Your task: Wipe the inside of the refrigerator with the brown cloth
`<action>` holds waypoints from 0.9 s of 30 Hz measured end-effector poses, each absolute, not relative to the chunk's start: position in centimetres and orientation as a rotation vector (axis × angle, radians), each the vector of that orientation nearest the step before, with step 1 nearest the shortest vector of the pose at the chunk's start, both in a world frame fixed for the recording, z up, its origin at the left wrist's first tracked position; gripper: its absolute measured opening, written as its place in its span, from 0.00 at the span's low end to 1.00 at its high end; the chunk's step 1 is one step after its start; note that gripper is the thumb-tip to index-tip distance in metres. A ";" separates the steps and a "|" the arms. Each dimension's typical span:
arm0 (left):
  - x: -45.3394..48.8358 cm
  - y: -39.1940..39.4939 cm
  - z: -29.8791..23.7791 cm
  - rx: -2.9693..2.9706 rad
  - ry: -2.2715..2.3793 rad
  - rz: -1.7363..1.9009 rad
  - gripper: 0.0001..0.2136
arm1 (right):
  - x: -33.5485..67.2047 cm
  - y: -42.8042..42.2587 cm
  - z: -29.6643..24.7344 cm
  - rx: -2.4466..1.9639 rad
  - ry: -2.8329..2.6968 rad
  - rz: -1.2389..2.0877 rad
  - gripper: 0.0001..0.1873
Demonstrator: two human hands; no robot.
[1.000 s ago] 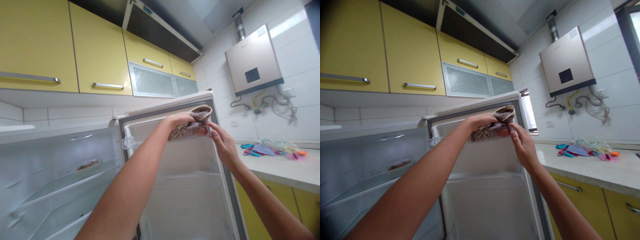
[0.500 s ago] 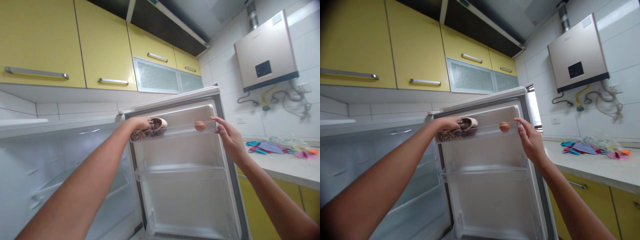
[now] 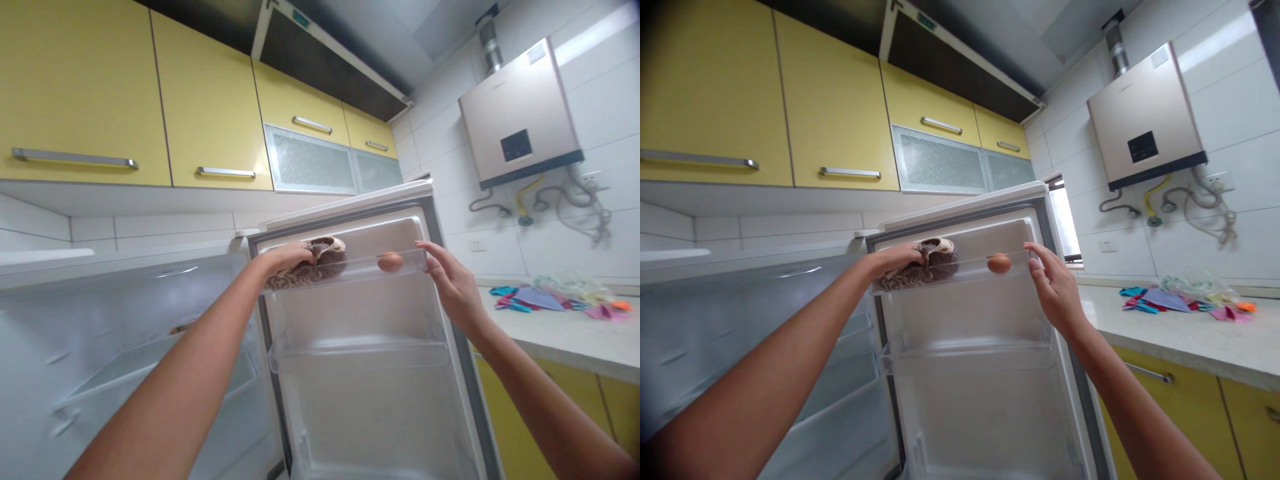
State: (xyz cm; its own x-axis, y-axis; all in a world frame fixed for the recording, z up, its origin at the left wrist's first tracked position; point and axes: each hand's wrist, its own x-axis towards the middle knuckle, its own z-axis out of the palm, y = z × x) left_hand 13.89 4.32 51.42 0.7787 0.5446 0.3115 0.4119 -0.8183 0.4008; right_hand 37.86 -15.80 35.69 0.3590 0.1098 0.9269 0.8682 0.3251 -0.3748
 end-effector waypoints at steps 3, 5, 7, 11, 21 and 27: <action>15.9 2.9 51.3 2.566 0.562 0.595 0.19 | 37.7 -15.9 35.7 -1.140 -1.105 -0.662 0.25; 17.4 1.8 51.4 2.539 0.471 0.574 0.16 | 37.6 -15.9 35.7 -1.140 -1.103 -0.661 0.25; 18.8 0.8 51.5 2.554 0.427 0.558 0.14 | 37.5 -15.9 35.8 -1.140 -1.101 -0.663 0.25; 21.6 -1.4 51.4 2.591 0.344 0.497 0.15 | 37.4 -15.9 35.7 -1.122 -1.103 -0.700 0.26; 24.4 -2.5 50.6 2.923 0.113 0.634 0.20 | 37.6 -16.2 35.6 -1.141 -1.114 -0.715 0.27; 20.0 1.0 51.1 3.076 0.438 0.627 0.19 | 37.8 -16.2 35.6 -1.193 -1.101 -0.707 0.26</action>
